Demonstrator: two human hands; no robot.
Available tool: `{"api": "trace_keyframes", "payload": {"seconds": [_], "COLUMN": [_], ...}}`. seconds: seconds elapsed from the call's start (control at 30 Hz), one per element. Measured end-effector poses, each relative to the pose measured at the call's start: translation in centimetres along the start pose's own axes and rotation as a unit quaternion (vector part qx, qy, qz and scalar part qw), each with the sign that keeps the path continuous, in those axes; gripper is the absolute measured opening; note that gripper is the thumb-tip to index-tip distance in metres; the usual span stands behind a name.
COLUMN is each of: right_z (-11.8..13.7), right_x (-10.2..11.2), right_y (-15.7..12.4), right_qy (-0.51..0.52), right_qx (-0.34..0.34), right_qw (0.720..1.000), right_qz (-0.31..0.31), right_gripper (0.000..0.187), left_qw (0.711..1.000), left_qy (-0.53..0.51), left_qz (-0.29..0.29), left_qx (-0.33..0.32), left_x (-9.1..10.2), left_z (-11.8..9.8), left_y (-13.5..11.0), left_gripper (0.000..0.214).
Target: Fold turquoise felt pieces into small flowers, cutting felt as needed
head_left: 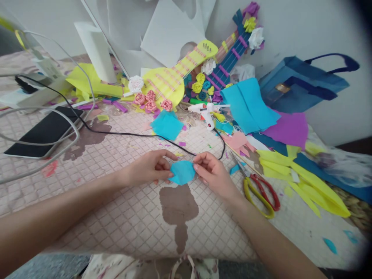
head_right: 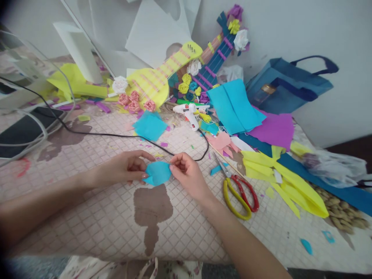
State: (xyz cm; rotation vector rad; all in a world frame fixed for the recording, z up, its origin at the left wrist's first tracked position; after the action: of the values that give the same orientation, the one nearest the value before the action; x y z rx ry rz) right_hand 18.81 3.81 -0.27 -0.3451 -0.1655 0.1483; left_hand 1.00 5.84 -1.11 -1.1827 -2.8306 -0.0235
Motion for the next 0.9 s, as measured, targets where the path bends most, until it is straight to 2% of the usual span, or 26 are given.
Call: {"api": "trace_keyframes", "payload": {"seconds": [0.1, 0.23, 0.37, 0.43, 0.53, 0.63, 0.9], "right_z": [0.12, -0.17, -0.25, -0.23, -0.12, -0.07, -0.21], "right_x": [-0.05, -0.34, -0.40, -0.44, -0.47, -0.51, -0.69], "right_y": [-0.05, -0.16, -0.36, -0.43, -0.49, -0.50, -0.63], "right_qy": [-0.042, -0.073, -0.097, -0.108, -0.131, -0.153, -0.184], "right_qx": [0.014, -0.004, -0.002, 0.001, 0.006, 0.007, 0.024], "right_qw": [0.999, 0.997, 0.995, 0.994, 0.991, 0.988, 0.982], "right_qz": [0.012, 0.032, 0.015, 0.010, 0.004, -0.002, -0.032], "right_gripper": [0.011, 0.013, 0.012, 0.012, 0.011, 0.010, 0.012], "left_qw": [1.000, 0.999, 0.999, 0.999, 0.997, 0.997, 0.995], "left_qy": [-0.002, 0.013, 0.016, 0.033, 0.070, 0.068, 0.089], "left_qz": [-0.001, -0.003, 0.003, -0.012, -0.039, -0.033, -0.025], "left_qx": [0.025, 0.049, 0.033, 0.024, 0.018, 0.023, 0.029], "left_x": [0.45, 0.76, 0.34, 0.24, 0.25, 0.07, 0.14], "left_z": [0.00, 0.01, 0.05, 0.00, -0.26, -0.50, -0.89], "left_y": [0.16, 0.14, -0.04, -0.14, -0.21, -0.17, -0.35], "left_gripper": [0.043, 0.043, 0.046, 0.047, 0.037, 0.030, 0.029]}}
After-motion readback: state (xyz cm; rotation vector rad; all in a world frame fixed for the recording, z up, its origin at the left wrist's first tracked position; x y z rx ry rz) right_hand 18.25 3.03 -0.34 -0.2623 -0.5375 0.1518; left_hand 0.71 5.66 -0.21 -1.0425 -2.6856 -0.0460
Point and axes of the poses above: each hand's wrist, its own y-axis towards the middle knuckle, its own x-axis out of the back of the hand, z = x × y, the point moved 6 cm from there along y, towards the middle knuckle, and after that the axes turned 15 degrees about -x, right-handed, at the moved point
